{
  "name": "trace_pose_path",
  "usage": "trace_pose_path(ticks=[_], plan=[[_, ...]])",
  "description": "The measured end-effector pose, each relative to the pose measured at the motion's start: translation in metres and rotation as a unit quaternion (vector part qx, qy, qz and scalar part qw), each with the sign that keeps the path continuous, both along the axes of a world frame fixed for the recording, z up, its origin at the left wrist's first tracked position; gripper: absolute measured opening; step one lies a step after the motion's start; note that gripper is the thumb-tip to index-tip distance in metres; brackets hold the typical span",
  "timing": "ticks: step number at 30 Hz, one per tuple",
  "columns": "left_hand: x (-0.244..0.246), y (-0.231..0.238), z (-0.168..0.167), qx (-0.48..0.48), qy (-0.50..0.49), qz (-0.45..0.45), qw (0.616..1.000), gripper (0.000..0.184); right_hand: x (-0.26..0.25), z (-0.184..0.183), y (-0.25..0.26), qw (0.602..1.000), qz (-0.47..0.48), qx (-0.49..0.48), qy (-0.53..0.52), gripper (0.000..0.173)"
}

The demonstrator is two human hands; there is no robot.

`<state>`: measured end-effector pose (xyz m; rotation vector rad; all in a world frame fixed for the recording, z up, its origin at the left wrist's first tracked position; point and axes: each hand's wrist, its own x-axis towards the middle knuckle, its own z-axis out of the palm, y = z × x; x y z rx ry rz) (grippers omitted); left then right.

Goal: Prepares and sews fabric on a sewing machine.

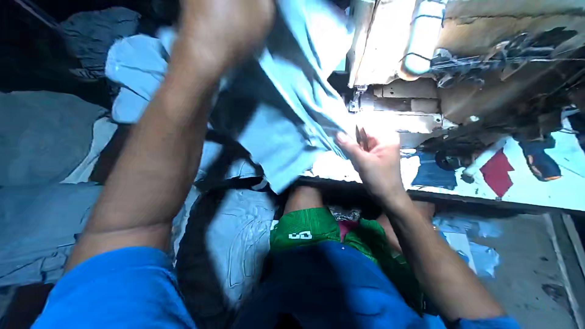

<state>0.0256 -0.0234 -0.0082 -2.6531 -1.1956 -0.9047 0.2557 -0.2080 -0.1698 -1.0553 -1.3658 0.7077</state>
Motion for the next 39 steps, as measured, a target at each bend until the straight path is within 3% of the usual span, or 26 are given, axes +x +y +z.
trace_pose_path(ticks=[2,3,5,7,11,14,17,20,22,26,30,35,39], plan=[[0.023,-0.019,-0.031,-0.125,0.078,-0.095,0.984,0.054,0.019,-0.059,-0.002,0.994,-0.070,-0.078,0.018,0.014],[0.024,-0.018,-0.053,-0.153,0.098,-0.157,0.971,0.059,0.025,-0.078,-0.004,0.990,-0.094,-0.104,0.016,0.015],[0.022,-0.012,-0.085,-0.205,0.103,-0.259,0.938,0.039,0.031,-0.098,-0.004,0.983,-0.120,-0.140,-0.008,0.021],[0.023,-0.014,-0.092,-0.241,0.113,-0.293,0.919,0.019,0.031,-0.099,-0.003,0.976,-0.149,-0.140,-0.078,0.024],[0.028,-0.027,-0.077,-0.242,0.131,-0.270,0.922,0.016,0.021,-0.077,0.000,0.926,-0.234,-0.027,-0.295,0.038],[0.029,-0.030,-0.068,-0.241,0.130,-0.271,0.923,0.024,0.009,-0.066,0.011,0.914,-0.228,0.050,-0.331,0.036],[0.025,-0.032,-0.065,-0.237,0.109,-0.275,0.925,0.020,0.008,-0.076,0.029,0.947,-0.156,0.050,-0.276,0.027],[0.018,-0.034,-0.063,-0.230,0.086,-0.262,0.933,0.013,0.013,-0.081,0.035,0.990,-0.077,0.025,-0.116,0.015],[0.014,-0.034,-0.065,-0.210,0.074,-0.246,0.944,0.013,0.018,-0.077,0.031,0.998,-0.054,0.013,-0.030,0.012],[0.017,-0.031,-0.074,-0.171,0.038,-0.199,0.964,0.015,0.027,-0.071,0.024,0.997,-0.065,0.011,-0.033,0.013],[0.040,-0.032,-0.104,-0.151,-0.085,-0.143,0.974,0.013,0.034,-0.073,0.017,1.000,-0.028,-0.011,0.004,0.017],[0.081,-0.031,-0.147,-0.191,-0.217,-0.151,0.945,0.007,0.037,-0.080,0.012,0.998,-0.035,-0.049,0.003,0.010],[0.102,-0.028,-0.165,-0.127,-0.154,-0.115,0.973,0.009,0.043,-0.082,0.011,0.995,-0.033,-0.093,0.021,0.008]])
